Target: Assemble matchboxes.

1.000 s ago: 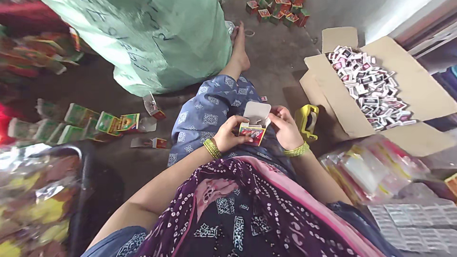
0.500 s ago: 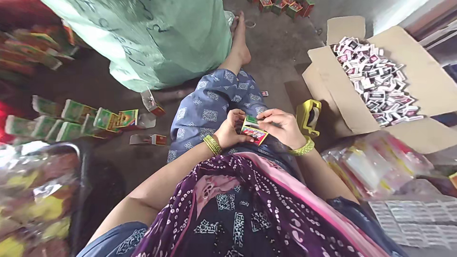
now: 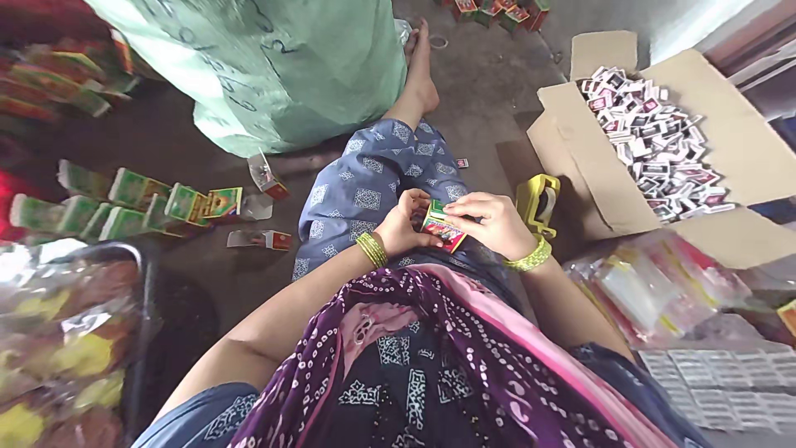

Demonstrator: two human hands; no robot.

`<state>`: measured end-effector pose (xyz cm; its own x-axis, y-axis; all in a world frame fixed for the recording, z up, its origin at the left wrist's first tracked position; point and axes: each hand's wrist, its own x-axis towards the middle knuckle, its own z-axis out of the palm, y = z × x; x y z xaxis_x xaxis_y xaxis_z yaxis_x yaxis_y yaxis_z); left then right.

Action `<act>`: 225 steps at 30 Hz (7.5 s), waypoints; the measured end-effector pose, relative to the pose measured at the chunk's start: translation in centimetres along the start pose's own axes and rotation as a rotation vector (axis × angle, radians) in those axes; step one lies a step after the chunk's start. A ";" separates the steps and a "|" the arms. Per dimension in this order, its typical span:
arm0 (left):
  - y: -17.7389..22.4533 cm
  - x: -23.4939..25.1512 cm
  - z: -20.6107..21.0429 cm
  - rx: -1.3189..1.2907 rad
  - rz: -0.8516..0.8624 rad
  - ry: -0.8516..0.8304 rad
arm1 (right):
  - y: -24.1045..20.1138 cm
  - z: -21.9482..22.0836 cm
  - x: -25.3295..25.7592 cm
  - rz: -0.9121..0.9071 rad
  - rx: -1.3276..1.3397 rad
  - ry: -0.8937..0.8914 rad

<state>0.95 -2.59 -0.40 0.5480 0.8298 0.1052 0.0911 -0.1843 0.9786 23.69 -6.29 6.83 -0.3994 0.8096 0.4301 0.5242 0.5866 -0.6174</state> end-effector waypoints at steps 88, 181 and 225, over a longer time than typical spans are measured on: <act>-0.9 -0.3 -0.5 0.118 0.245 0.067 | 10.7 -5.5 -17.1 1.408 -0.038 0.460; 1.3 -7.0 -13.8 0.324 -0.062 0.633 | 7.5 7.5 4.6 0.350 -0.089 -0.207; 11.2 -5.8 -8.9 -0.244 0.133 0.443 | -2.3 5.3 3.8 -0.071 0.448 -0.139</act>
<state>-8.66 -4.81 11.52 0.1321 0.9606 0.2444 -0.1810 -0.2191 0.9588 16.94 -4.65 6.37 -0.5355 0.7394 0.4081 0.1278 0.5486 -0.8262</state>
